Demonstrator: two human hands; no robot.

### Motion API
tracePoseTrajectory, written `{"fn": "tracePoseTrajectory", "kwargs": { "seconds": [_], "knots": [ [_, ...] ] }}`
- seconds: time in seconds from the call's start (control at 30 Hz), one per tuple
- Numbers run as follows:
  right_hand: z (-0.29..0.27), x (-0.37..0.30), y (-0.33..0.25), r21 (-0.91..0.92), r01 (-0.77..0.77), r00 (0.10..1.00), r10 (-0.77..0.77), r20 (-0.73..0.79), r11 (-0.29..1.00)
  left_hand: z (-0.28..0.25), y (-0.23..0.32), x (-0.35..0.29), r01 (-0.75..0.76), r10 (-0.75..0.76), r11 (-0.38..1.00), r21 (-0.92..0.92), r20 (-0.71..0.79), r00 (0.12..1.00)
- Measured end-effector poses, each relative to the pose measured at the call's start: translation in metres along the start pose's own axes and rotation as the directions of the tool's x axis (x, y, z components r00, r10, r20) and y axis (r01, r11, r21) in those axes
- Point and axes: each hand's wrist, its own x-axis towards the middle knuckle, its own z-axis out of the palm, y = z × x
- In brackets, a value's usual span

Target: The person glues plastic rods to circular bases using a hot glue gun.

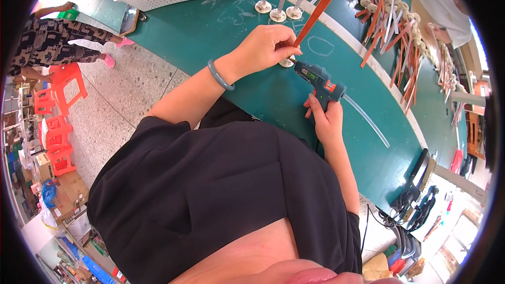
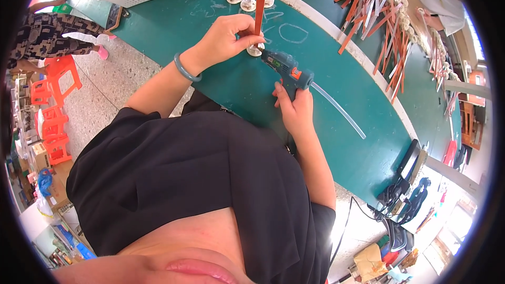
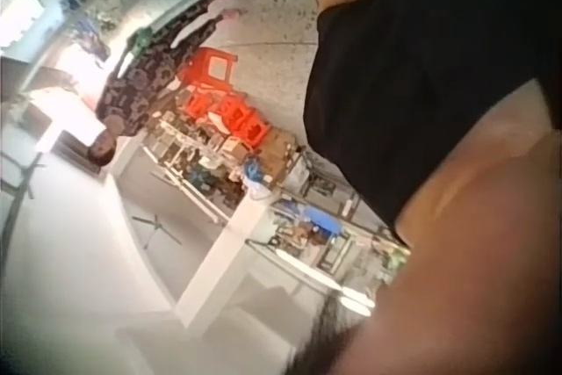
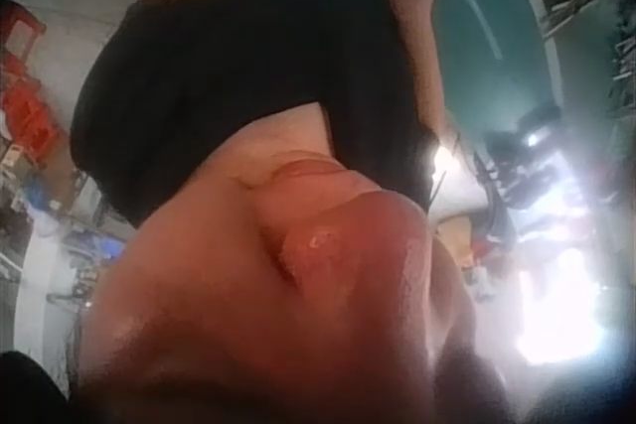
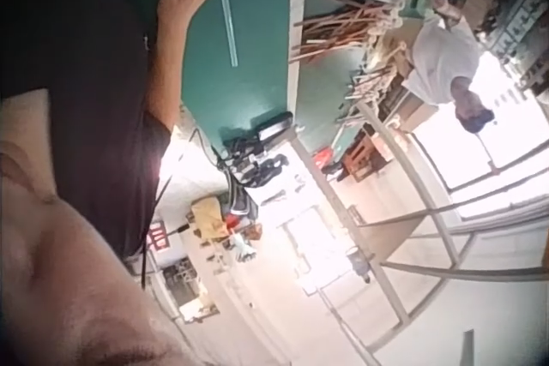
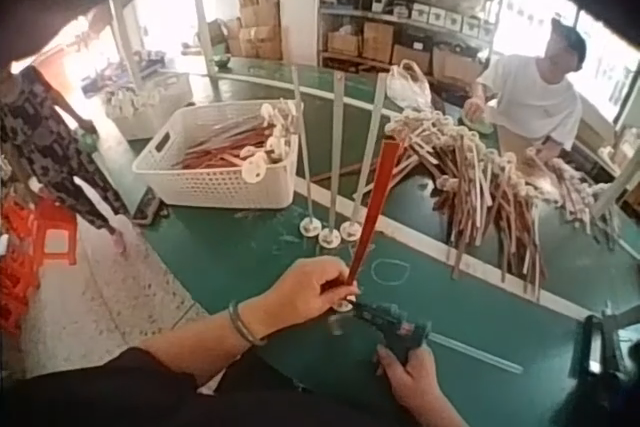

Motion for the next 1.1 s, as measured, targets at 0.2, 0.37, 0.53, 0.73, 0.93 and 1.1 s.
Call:
{"fn": "tracePoseTrajectory", "kwargs": {
  "seconds": [0.2,0.37,0.53,0.73,0.93,1.1],
  "knots": [
    [0.000,0.002,0.002,0.004,0.009,1.000,-0.009,-0.016,1.000,-0.002,0.005,0.004,0.008,-0.008,1.000,0.003,-0.002,1.000],
    [-0.002,0.002,0.000,0.020,0.013,0.999,-0.012,-0.038,1.000,-0.002,0.007,0.003,-0.002,0.002,1.000,0.017,0.008,1.000],
    [-0.009,0.006,0.001,0.055,-0.046,0.999,0.045,0.021,0.997,0.002,0.009,0.002,-0.068,0.064,0.991,0.113,0.037,0.997],
    [-0.015,0.003,-0.008,0.150,-0.091,0.995,0.085,0.050,0.985,-0.002,0.013,0.008,-0.115,0.109,0.981,0.153,0.047,0.993],
    [-0.014,0.001,0.000,0.176,-0.093,0.996,0.091,0.019,0.980,-0.006,0.014,0.018,-0.048,0.031,0.987,0.150,0.108,0.994],
    [-0.012,0.004,-0.004,0.203,-0.089,0.996,0.090,0.003,0.975,-0.006,0.005,0.015,-0.128,0.114,0.981,0.145,0.098,0.989]
  ]
}}
